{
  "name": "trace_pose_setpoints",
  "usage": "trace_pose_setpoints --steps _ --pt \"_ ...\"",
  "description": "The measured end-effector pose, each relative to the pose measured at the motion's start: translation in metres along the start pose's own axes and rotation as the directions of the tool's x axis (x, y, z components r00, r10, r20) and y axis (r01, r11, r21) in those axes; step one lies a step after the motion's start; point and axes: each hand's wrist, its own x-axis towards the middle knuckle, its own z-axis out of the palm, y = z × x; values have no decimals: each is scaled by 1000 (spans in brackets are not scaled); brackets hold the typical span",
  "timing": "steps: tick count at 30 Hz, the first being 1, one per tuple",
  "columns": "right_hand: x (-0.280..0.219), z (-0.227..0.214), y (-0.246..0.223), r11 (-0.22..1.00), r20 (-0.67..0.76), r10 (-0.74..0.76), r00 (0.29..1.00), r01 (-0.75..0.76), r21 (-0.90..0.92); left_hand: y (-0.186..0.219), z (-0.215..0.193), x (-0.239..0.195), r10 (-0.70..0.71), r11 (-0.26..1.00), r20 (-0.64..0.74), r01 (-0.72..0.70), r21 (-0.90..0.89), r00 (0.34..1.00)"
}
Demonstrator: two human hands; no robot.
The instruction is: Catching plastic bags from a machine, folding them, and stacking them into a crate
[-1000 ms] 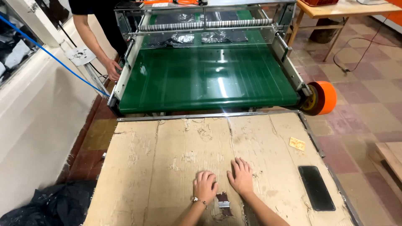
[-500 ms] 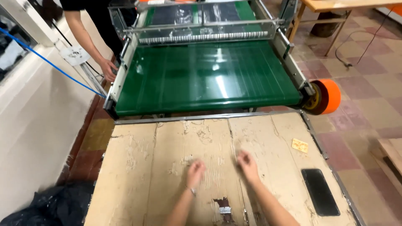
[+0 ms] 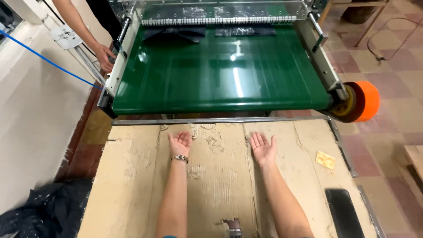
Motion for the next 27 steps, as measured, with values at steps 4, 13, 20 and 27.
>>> trace_pose_setpoints --steps 4,13,20,27 --pt "24 9 0 999 -3 -20 1000 20 38 5 0 30 42 999 -37 -42 -5 998" --pt "96 19 1 998 28 -34 999 32 55 24 10 83 162 986 3 -162 -50 987" --pt "123 38 3 999 3 -22 1000 22 -43 42 13 85 145 963 -23 -147 -227 989" --pt "-21 57 27 999 -333 -10 943 -6 -47 52 -16 -18 222 934 -439 -318 -160 871"
